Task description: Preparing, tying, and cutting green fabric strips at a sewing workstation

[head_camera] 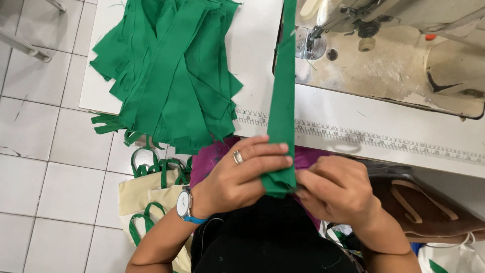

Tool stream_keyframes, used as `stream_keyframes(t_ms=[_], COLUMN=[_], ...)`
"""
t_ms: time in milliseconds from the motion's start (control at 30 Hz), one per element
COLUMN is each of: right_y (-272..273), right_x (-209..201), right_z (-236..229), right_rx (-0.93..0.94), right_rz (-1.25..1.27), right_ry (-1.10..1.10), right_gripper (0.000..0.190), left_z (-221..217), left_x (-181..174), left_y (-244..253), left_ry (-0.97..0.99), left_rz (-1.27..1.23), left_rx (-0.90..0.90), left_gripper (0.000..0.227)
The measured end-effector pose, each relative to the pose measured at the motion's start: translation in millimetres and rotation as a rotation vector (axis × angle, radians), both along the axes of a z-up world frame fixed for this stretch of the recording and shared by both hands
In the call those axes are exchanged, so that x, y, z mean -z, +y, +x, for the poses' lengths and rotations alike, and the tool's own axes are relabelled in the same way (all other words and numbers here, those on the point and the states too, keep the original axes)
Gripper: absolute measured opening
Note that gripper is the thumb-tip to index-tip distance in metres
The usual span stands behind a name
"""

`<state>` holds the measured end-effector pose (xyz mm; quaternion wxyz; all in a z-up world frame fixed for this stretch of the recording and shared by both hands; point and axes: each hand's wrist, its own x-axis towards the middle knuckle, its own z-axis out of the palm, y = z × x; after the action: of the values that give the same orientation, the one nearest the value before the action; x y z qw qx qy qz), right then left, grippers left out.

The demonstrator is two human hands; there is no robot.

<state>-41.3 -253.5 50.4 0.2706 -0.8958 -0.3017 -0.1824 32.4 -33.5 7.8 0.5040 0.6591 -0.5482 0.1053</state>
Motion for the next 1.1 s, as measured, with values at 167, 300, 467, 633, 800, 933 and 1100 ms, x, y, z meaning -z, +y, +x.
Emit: stream_keyframes(t_ms=[167, 300, 467, 633, 800, 933, 1100], right_y=[3, -1, 6, 13, 8, 4, 0], right_x=[-12, -10, -5, 11, 21, 28, 22], right_z=[-5, -14, -16, -19, -23, -25, -25], right_rx=[-0.066, -0.100, -0.098, -0.072, -0.073, -0.010, 0.029], right_rz=[0.135, 0.130, 0.107, 0.118, 0.112, 0.078, 0.085], right_ry=[0.018, 0.023, -0.006, 0.001, 0.112, 0.165, 0.139], right_gripper=[0.034, 0.034, 0.032, 0.035, 0.030, 0.024, 0.024], left_z=[-5, -20, -38, -28, -29, -26, -24], left_x=[-1, 9, 31, 3, 6, 10, 12], left_y=[3, 3, 14, 9, 12, 12, 12], left_ry=[-0.070, -0.059, 0.203, 0.112, 0.080, 0.063, 0.055], left_rz=[-0.151, -0.192, -0.047, -0.126, -0.099, -0.107, -0.112], left_rx=[0.125, 0.113, 0.101, -0.010, -0.101, -0.133, -0.120], left_gripper=[0.017, 0.021, 0.036, 0.029, 0.023, 0.016, 0.013])
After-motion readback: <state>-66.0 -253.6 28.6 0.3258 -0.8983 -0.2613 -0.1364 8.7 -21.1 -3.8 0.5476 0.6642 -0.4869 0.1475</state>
